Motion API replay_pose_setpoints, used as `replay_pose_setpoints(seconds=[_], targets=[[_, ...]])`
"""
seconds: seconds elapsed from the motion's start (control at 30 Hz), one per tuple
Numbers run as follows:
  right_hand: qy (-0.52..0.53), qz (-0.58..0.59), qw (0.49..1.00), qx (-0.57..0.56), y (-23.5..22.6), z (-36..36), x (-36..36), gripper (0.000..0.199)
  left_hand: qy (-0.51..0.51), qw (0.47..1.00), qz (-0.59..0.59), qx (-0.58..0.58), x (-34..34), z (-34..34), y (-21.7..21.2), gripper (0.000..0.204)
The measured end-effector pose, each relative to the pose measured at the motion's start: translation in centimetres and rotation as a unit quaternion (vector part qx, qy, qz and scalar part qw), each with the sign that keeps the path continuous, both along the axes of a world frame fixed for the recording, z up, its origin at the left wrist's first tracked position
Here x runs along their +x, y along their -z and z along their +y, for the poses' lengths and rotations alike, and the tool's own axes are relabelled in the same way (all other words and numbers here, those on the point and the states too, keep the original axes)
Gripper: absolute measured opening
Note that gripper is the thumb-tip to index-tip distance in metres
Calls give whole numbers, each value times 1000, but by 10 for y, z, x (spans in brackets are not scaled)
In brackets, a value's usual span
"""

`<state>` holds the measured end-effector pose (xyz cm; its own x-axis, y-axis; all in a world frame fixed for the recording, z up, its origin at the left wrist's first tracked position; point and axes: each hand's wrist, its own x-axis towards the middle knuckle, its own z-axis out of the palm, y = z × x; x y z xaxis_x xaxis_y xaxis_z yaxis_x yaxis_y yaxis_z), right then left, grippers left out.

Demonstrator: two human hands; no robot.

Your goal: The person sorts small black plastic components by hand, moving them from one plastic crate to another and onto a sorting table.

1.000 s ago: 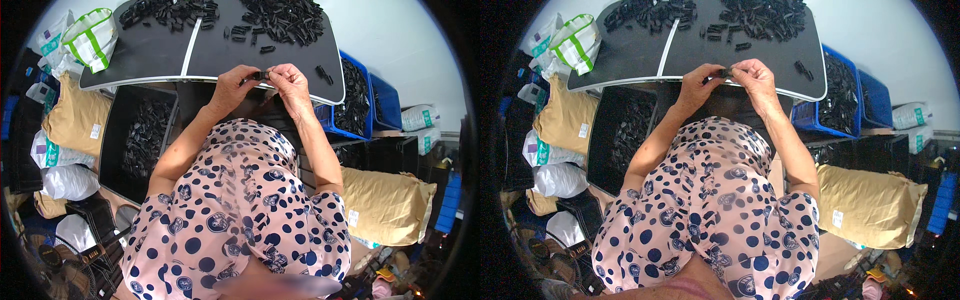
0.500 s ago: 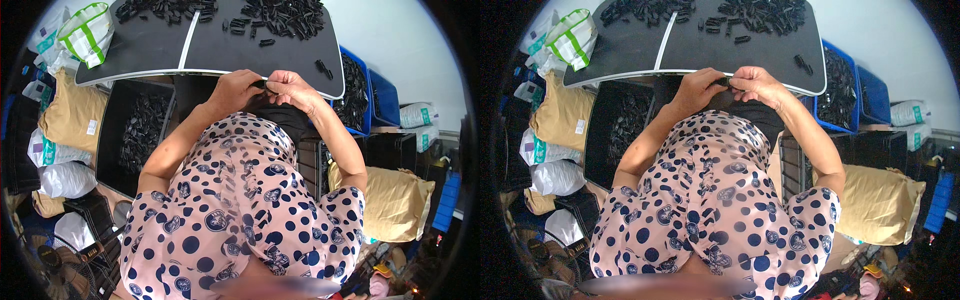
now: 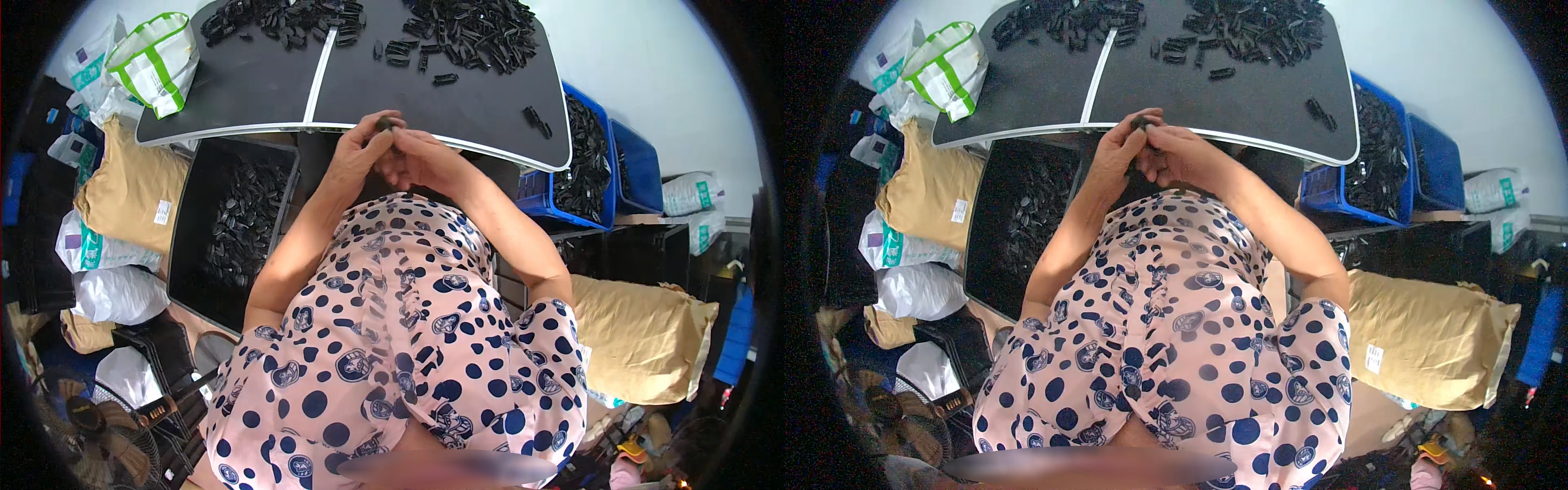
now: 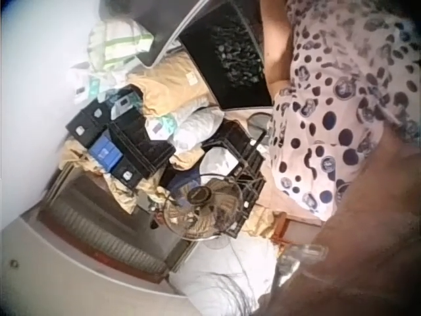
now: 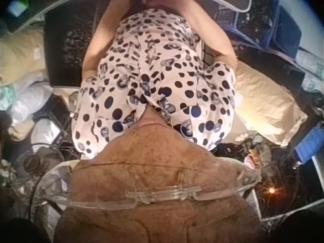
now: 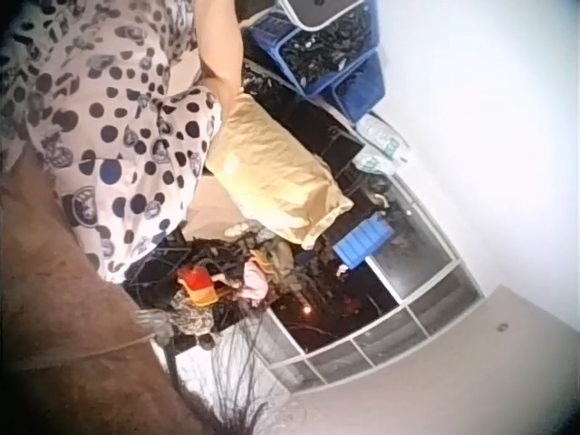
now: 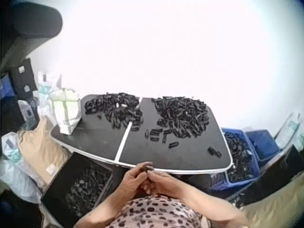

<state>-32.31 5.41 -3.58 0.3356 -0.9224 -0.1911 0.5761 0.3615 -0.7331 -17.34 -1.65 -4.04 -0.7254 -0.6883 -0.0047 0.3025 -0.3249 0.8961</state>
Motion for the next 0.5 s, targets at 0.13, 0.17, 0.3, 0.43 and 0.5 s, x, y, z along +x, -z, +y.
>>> replay_pose_setpoints(seconds=[0.13,0.17,0.3,0.43,0.5], targets=[[-36,115,992,34,-8,-17,17,37,-26,999,-23,-6,34,-11,13,30],[-53,243,969,-12,-8,-23,12,38,-75,993,-89,-6,48,-16,15,27],[110,620,756,-179,47,-64,-68,52,-271,798,-352,-408,136,-71,44,27],[154,859,458,-166,53,-79,-144,37,-253,549,-499,-621,159,-98,42,36],[115,903,374,-178,51,-84,-160,39,-255,568,-415,-663,118,-109,29,36]])
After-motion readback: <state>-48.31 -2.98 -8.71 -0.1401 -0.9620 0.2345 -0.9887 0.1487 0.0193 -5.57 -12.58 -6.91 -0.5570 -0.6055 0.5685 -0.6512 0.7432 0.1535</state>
